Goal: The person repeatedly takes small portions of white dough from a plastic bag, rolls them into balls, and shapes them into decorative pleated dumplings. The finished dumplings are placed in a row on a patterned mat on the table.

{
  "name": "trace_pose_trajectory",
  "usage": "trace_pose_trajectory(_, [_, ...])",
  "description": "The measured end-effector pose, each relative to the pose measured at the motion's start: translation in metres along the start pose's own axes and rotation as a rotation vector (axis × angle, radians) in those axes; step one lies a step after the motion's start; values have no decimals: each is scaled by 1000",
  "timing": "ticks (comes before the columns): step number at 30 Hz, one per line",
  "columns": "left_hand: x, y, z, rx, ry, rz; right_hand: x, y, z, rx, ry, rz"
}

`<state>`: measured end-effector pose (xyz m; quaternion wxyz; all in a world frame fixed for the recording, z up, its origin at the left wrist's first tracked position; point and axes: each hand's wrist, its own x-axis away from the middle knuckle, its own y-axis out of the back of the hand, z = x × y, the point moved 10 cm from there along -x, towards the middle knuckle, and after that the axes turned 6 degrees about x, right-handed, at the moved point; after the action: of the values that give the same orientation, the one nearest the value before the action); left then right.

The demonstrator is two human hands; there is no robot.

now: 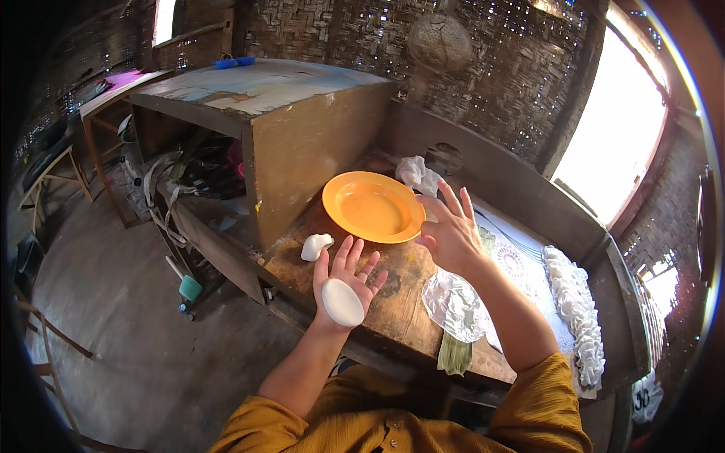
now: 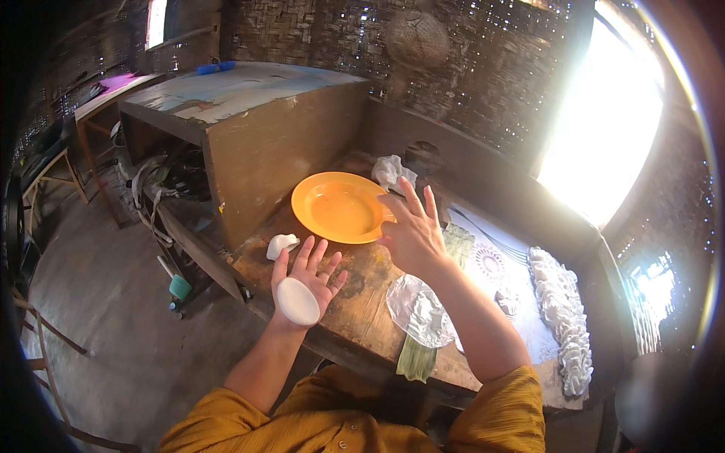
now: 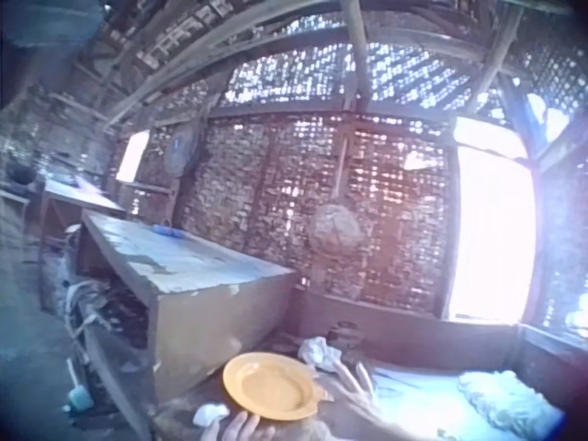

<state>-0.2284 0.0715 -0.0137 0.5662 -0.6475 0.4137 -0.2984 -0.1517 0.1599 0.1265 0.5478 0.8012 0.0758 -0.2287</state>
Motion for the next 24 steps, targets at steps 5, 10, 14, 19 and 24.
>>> trace_pose_trajectory(5, [2,-1,-1,-7,-22,-17,-9,-14,-14,23,-152,-32])
trace_pose_trajectory(10, [1,5,-2,7,-39,-14,-10,-40,-28,-175,-246,67])
trace_pose_trajectory(14, [-1,5,0,70,-13,10,-12,-31,-24,-232,-255,62])
trace_pose_trajectory(19, [32,-50,-49,236,4,265,8,-23,3,-344,-459,340])
trace_pose_trajectory(24, [132,-139,-185,-23,-355,770,39,9,132,-771,118,320])
